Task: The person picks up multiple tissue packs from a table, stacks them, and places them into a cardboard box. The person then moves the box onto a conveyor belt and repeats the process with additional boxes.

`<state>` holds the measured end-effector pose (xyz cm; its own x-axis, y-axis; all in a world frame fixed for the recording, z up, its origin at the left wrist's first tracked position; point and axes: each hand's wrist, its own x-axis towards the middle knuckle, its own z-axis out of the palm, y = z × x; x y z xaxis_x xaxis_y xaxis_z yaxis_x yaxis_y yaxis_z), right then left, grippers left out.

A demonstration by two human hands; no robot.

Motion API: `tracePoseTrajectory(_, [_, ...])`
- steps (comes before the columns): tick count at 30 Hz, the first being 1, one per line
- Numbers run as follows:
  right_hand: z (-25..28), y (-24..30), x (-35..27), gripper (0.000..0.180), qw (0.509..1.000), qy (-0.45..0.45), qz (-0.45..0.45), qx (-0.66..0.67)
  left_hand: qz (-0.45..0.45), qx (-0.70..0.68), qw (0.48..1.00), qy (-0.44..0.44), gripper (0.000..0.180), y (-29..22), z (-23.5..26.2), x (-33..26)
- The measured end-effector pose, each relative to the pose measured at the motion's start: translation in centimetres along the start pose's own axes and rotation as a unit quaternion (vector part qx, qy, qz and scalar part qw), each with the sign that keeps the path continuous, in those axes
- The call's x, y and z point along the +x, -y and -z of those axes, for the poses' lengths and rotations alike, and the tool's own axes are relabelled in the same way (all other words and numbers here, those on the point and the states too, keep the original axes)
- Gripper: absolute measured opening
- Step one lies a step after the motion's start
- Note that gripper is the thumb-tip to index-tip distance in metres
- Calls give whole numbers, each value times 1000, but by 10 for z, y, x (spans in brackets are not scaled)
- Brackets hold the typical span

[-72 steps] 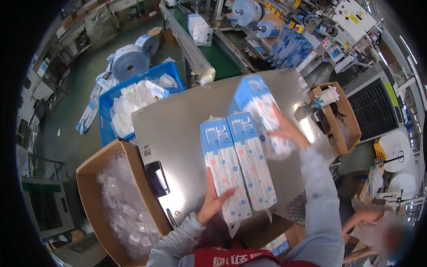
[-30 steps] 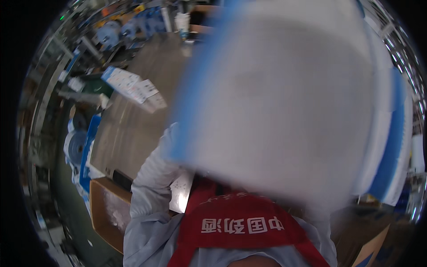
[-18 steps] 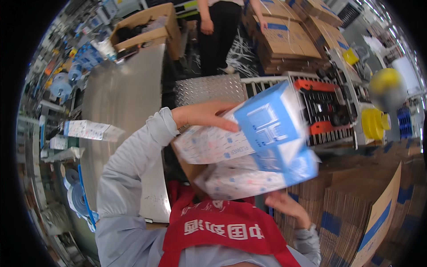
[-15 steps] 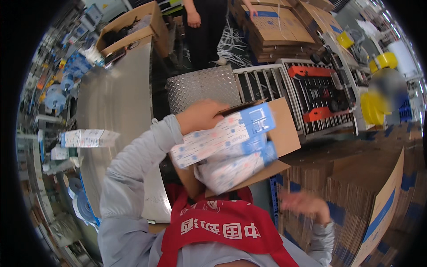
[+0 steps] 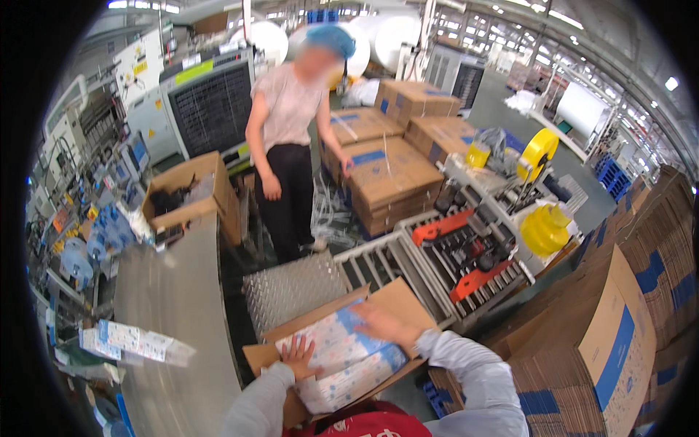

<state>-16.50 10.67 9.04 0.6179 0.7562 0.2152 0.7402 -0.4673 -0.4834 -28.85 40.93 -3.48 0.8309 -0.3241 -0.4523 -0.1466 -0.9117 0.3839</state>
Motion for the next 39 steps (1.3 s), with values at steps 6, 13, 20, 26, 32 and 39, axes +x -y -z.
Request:
tracePoseTrajectory(6, [-106, -38, -19, 73, 980, 103, 25, -171, 2, -263, 963, 60, 91, -26, 47, 0])
tracePoseTrajectory(13, [-120, -59, 4, 85, 961, 220, -55, -159, -36, 185, 982, 25, 85, -169, 37, -25])
tracePoseTrajectory(20, [-118, -74, 1, 86, 970, 217, -28, -109, -59, 16, 996, -62, 77, -196, 44, -21])
tracePoseTrajectory(26, [-71, -98, 30, 61, 904, 414, 25, 101, -116, -26, 989, -86, 79, -191, 58, -48])
tracePoseTrajectory(32, [-53, -42, -50, 62, 955, 257, 135, 56, -149, 162, 966, -137, 94, -148, -80, 26])
tracePoseTrajectory(39, [-51, -74, -112, 70, 963, 173, 173, -113, -42, 93, 989, -106, 90, -179, -29, 9])
